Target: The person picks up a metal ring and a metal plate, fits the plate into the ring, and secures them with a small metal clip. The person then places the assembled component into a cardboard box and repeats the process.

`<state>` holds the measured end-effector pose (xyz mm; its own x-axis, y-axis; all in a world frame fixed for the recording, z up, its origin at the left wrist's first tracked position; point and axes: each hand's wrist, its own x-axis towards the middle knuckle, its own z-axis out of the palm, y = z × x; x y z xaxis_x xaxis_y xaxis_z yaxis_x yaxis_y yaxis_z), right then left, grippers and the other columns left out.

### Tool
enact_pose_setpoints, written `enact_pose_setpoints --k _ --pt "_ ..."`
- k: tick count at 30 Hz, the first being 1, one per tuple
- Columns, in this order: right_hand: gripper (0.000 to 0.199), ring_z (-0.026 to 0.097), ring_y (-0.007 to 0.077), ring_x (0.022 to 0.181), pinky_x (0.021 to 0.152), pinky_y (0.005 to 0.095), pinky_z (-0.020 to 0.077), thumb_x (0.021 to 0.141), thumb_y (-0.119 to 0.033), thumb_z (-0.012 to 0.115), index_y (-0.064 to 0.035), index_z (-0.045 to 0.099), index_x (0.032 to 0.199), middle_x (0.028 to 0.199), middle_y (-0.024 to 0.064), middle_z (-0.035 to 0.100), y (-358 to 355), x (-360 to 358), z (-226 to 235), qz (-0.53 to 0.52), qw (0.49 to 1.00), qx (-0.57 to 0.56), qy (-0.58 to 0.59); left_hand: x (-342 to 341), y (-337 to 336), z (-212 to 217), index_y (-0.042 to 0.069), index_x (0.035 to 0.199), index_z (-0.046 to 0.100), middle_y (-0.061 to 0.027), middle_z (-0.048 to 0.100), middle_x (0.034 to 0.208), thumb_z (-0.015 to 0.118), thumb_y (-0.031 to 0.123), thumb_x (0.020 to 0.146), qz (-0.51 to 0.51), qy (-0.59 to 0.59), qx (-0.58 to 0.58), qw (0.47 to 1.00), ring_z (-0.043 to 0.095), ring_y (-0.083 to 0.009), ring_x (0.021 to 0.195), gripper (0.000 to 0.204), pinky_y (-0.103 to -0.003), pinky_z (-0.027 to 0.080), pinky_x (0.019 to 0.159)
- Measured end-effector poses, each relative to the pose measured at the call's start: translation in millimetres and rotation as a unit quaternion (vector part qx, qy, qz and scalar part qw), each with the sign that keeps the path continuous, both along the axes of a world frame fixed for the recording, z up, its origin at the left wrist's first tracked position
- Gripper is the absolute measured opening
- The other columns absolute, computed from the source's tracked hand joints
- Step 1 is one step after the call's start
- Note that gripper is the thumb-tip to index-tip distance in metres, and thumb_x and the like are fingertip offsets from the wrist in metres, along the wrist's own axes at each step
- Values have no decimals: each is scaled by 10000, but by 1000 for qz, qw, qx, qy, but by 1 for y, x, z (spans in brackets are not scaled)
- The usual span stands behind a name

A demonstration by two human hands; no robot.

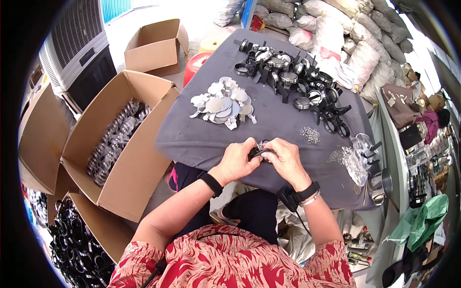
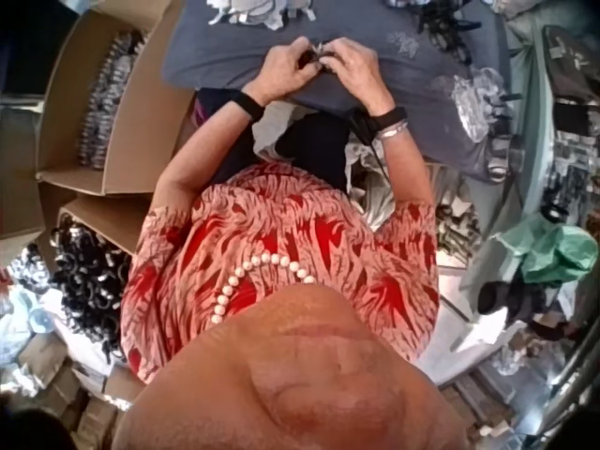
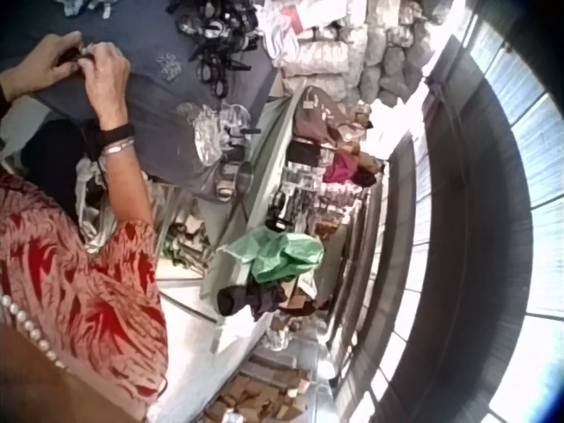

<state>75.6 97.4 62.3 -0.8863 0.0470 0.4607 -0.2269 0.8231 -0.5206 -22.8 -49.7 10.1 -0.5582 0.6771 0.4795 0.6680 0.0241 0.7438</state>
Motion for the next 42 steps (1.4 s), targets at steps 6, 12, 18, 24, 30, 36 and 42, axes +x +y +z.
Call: enact_pose_setpoints --k 6,12,18,24,30,36,42 --pt "110 623 159 649 597 304 485 731 -9 680 -11 595 800 699 51 613 9 -20 25 23 966 -163 -200 -3 -1 2 23 838 503 -156 519 576 698 142 758 0 8 -6 1000 558 -341 525 243 -388 414 476" --pt "112 591 112 624 576 264 466 728 -61 703 -18 624 795 680 32 615 25 -36 9 56 976 -143 -153 -5 3 3 44 851 487 -146 545 557 686 195 768 30 25 -6 999 577 -367 562 263 -443 443 524" --pt "100 578 72 624 569 220 487 854 -29 644 -18 545 846 722 4 576 24 5 -39 -84 867 -473 136 -7 6 5 0 920 537 -110 564 634 652 171 865 4 -84 -22 996 566 -209 521 213 -352 429 489" --pt "154 525 45 580 550 208 473 853 -27 653 -46 504 817 707 -21 519 32 33 -74 -209 854 -436 190 -29 50 70 -7 886 541 -69 576 665 602 148 906 -55 -429 2 902 512 -116 476 167 -237 397 417" --pt "166 480 48 567 535 214 439 839 -23 664 -34 504 796 669 -25 513 34 31 -75 -224 890 -373 139 -73 120 152 -4 1395 336 -185 490 1324 595 325 876 -63 -367 48 927 495 -278 1186 667 -400 380 997" --pt "175 473 47 552 524 226 408 825 -34 670 -26 503 775 602 -18 504 30 22 -72 -232 918 -297 123 -124 26 108 -66 1204 564 -164 641 1065 664 203 835 37 -258 12 965 607 -225 957 467 -309 477 823" --pt "99 542 76 712 610 234 502 870 6 614 20 560 952 877 23 579 30 32 -72 -192 923 -318 102 -171 -255 101 9 1095 604 -80 646 928 560 194 931 310 -283 54 906 632 -154 761 251 -301 522 688"
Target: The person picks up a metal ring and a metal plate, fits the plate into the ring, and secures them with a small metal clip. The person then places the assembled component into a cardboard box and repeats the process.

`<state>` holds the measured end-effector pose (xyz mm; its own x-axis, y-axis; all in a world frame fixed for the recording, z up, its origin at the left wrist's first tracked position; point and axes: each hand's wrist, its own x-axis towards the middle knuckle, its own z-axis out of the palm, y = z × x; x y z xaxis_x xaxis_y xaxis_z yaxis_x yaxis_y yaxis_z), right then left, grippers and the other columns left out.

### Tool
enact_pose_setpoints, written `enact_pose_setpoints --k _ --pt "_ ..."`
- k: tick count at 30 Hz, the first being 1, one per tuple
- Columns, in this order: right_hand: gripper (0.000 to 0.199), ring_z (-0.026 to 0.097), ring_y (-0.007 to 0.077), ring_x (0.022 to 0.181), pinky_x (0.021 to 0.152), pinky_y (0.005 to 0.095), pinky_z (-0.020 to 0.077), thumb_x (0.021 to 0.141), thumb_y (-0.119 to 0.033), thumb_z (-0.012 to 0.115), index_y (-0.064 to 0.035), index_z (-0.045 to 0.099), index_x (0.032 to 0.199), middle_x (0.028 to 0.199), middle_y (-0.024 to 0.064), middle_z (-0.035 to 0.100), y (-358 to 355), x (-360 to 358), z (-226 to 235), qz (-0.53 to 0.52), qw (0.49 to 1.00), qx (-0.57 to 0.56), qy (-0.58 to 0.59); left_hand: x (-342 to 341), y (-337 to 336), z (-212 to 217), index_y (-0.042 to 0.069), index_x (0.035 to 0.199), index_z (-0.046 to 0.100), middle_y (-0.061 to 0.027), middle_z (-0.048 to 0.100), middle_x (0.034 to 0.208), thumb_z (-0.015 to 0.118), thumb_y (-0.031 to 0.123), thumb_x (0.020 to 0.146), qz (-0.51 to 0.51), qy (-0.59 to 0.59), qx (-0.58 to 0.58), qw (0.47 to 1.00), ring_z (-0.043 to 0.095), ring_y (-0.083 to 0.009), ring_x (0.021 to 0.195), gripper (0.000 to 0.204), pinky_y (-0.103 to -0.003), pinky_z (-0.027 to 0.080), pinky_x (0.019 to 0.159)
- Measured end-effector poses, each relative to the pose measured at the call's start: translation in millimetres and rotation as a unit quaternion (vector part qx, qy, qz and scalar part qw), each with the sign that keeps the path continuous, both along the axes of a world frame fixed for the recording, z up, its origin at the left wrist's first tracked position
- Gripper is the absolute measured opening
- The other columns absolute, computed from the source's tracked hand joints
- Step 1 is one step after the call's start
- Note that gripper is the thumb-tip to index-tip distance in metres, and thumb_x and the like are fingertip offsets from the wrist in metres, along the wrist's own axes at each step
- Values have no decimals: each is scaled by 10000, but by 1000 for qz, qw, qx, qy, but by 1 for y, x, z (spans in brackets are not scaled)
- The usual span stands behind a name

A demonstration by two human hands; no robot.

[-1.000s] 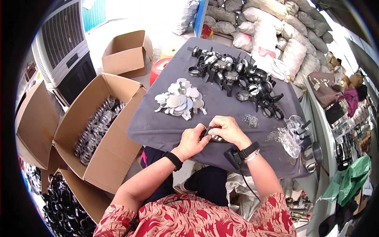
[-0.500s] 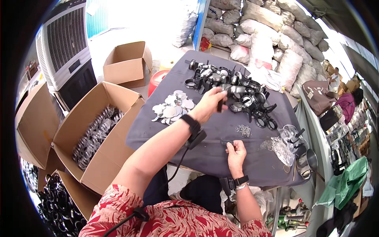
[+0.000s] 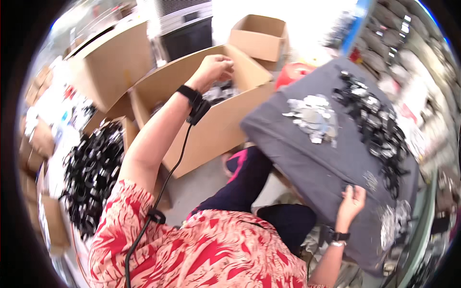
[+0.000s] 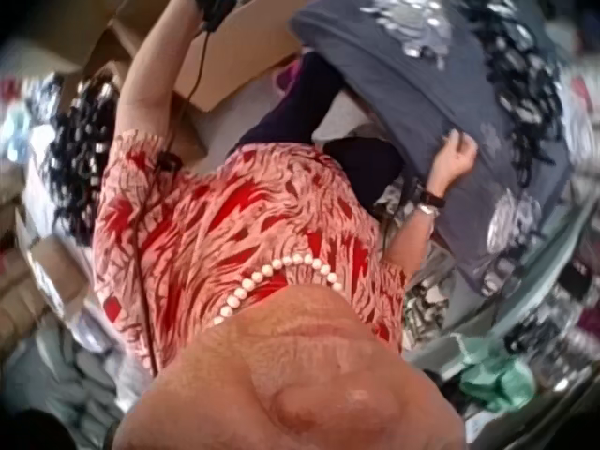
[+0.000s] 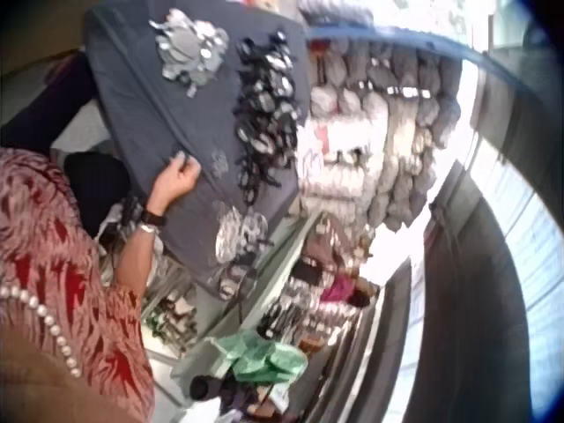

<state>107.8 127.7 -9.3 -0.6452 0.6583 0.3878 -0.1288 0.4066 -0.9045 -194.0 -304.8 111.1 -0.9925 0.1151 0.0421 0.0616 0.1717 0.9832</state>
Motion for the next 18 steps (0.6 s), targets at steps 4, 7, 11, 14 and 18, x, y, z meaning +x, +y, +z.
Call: enact_pose_setpoints --k 4,7,11,14,18 --pt "198 527 101 678 613 236 462 922 -117 600 29 568 1052 861 50 604 15 15 3 -45 994 64 -72 68 -194 -21 35 1004 610 -52 644 806 564 193 918 230 -29 -91 969 632 -141 716 185 -269 511 643" --pt "241 510 83 671 605 223 424 927 -170 605 -7 580 1102 833 22 601 64 7 -27 -9 994 84 -73 171 -304 -53 39 989 628 -51 640 768 570 188 902 343 -109 -185 914 614 -136 590 181 -252 496 528" --pt "180 546 137 640 583 256 458 887 -103 618 41 586 989 772 73 619 36 -13 -9 25 986 131 -95 294 -406 -140 43 872 691 -87 618 643 608 129 788 281 -134 -444 840 597 -184 466 147 -302 470 411" --pt "202 585 228 625 606 314 504 868 -94 601 96 546 911 737 162 650 -14 -16 32 47 987 124 -94 304 -350 -149 86 1050 695 -139 690 977 623 119 706 327 -338 -435 768 668 -299 894 353 -365 532 791" --pt "181 582 219 635 608 310 498 857 -73 587 94 554 917 744 158 651 -16 -21 43 26 981 139 -135 291 -342 -184 132 1296 546 -164 598 1216 532 46 732 242 -373 -479 757 563 -313 1139 571 -370 459 957"
